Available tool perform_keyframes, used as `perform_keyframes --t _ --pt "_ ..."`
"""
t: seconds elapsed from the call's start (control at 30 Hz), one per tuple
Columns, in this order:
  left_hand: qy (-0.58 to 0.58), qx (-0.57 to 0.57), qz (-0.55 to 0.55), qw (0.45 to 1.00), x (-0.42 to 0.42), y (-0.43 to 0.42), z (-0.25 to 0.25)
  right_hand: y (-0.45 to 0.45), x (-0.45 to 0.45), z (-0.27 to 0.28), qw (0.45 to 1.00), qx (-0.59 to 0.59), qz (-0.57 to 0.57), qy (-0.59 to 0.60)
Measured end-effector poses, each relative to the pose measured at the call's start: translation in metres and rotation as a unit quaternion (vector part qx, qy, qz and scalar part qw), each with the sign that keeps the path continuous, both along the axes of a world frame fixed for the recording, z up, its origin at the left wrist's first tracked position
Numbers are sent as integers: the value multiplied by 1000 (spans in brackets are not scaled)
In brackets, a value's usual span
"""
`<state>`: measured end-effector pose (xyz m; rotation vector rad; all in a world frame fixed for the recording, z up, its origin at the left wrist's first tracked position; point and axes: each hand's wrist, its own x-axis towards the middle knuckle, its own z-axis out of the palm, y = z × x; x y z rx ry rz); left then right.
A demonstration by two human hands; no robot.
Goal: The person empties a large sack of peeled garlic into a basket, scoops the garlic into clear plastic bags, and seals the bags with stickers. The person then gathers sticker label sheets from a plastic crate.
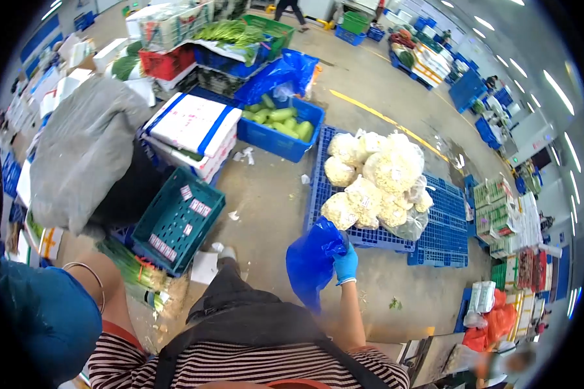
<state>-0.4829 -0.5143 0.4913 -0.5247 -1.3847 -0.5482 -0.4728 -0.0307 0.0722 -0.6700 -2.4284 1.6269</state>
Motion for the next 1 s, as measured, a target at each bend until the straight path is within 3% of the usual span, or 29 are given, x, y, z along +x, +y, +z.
perform_keyframes --t 0.13,0.2,0.27,0.33,0.4,0.47,0.53,0.57,0.6,0.63,0.67,0.7,0.83,1.0 --pt "9 -21 -39 999 -110 -2 -9 27 -83 -11 999 -14 -34 10" --pt "10 -28 -48 998 -170 -11 -13 17 -136 14 997 -42 -63 7" --pt "3 -28 -49 998 -236 -21 -13 28 -192 9 997 25 -58 -37" --pt "-11 -18 -27 999 -300 -29 -9 20 -256 35 982 186 -24 17" --pt "-21 -15 -2 1000 -366 -37 -2 40 -334 15 975 172 8 143" --pt "-52 -13 20 998 -427 -41 5 71 -396 9 956 277 41 88" --pt "-94 -22 47 994 -476 -49 13 76 -436 5 984 81 -34 155" --pt "-115 -30 62 991 -499 -54 17 63 -454 37 991 -33 -45 122" --pt "-136 -36 80 987 -522 -58 20 44 -475 67 984 71 -47 159" --pt "-150 -41 100 983 -543 -62 22 52 -495 64 988 -25 -74 135" --pt "-159 -38 121 979 -564 -68 25 50 -524 75 980 -5 -48 196" --pt "-171 -38 145 974 -583 -73 29 102 -555 20 971 -81 -18 222" --pt "-194 -26 269 943 -634 -81 38 98 -768 34 984 4 28 177" --pt "-201 54 398 893 -677 -90 27 52 -1067 0 968 141 145 147"
